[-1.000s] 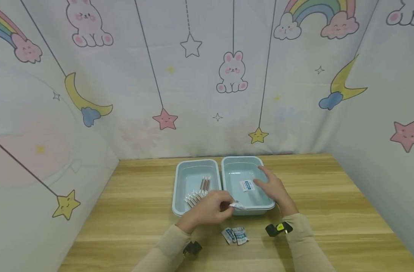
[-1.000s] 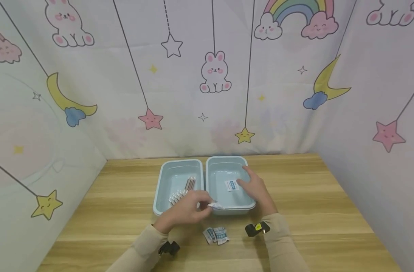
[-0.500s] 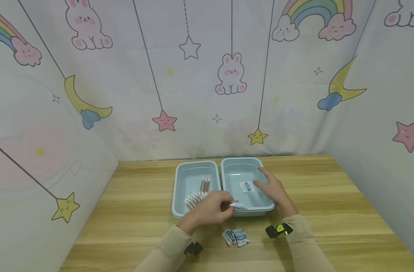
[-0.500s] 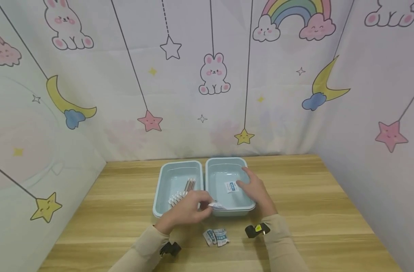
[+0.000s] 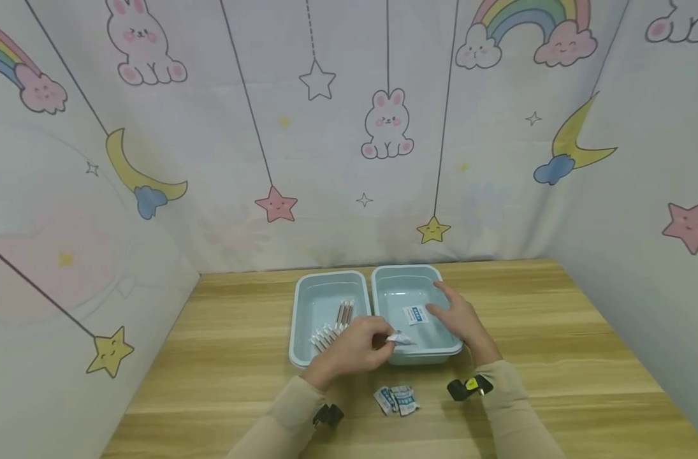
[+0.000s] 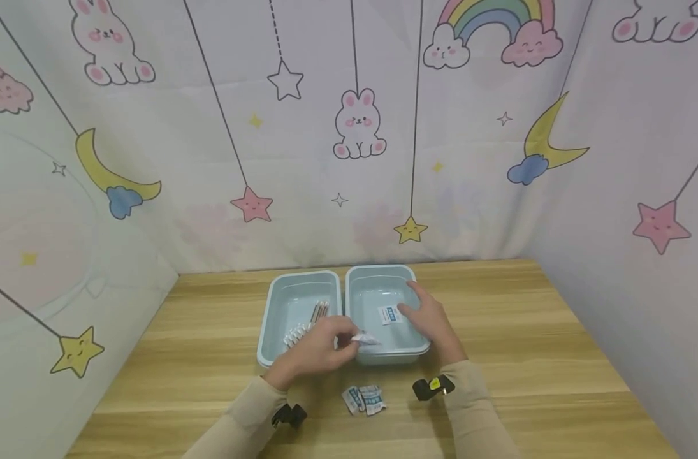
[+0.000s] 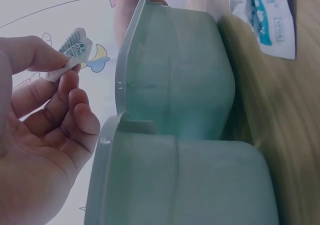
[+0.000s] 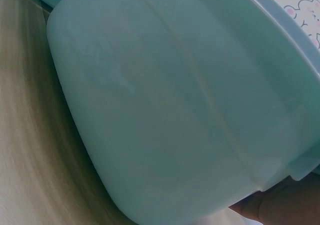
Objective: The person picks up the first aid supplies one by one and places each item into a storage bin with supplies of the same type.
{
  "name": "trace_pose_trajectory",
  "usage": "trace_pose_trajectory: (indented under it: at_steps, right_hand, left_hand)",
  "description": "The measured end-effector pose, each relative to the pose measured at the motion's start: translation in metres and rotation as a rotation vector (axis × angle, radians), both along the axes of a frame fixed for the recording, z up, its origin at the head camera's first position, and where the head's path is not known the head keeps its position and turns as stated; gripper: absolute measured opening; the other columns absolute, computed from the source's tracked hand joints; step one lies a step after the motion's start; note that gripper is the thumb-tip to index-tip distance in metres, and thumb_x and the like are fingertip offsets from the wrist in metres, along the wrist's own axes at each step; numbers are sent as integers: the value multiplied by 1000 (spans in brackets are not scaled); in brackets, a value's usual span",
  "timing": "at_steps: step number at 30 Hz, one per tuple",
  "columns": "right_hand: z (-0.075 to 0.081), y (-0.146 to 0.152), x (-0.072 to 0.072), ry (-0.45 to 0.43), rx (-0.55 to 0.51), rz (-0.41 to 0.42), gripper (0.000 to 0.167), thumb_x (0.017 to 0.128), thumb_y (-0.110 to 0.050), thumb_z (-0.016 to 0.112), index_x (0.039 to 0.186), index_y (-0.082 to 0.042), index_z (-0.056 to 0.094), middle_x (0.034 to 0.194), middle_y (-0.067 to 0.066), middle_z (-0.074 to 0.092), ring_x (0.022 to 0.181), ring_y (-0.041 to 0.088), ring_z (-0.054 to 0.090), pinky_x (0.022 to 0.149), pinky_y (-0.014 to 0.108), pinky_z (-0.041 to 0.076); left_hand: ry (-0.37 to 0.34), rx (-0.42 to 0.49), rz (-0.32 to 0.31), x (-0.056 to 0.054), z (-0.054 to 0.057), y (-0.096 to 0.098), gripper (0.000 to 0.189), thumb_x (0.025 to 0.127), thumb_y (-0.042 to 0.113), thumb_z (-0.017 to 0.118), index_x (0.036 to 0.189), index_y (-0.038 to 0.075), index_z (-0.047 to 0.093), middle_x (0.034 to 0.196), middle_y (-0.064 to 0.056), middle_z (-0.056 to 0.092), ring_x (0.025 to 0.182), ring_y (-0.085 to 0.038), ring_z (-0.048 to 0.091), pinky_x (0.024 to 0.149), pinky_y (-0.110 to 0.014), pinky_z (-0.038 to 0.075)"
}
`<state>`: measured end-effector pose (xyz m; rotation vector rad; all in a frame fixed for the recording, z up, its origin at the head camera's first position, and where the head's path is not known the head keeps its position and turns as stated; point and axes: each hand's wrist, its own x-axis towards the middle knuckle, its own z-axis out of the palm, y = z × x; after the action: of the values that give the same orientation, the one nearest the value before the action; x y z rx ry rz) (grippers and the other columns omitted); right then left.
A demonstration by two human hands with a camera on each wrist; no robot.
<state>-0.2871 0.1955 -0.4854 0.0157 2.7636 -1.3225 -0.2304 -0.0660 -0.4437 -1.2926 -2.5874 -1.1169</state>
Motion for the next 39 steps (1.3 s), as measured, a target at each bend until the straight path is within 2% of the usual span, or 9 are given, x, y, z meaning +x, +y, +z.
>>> trace_pose_trajectory:
  at_steps: [8, 17, 39]
  right_hand:
    - [4, 1, -1, 23, 22, 6, 65, 97, -27, 56, 153, -12, 27, 157, 23, 25, 142, 47, 25, 112, 63, 27]
    - [6, 0, -4, 1, 17, -6, 64, 98, -29, 56, 154, -14, 27, 159, 21, 24, 143, 46, 23, 113, 64, 26]
    - [3, -2, 0, 2, 21, 4, 64, 97, -26, 56, 153, -13, 28, 158, 23, 25, 142, 47, 25, 112, 64, 27]
  left_hand:
    - [30, -2, 6, -7, 4, 3, 4, 87, 14, 63, 85, 14, 67, 75, 9, 57, 67, -3, 51, 58, -13, 45]
    - [10, -9, 13, -11, 11, 3, 5, 88, 14, 62, 84, 15, 65, 74, 9, 55, 67, -4, 49, 56, -15, 43]
    - [16, -22, 27, -12, 9, 3, 5, 85, 11, 63, 83, 12, 67, 70, 7, 54, 62, -3, 47, 53, -14, 40]
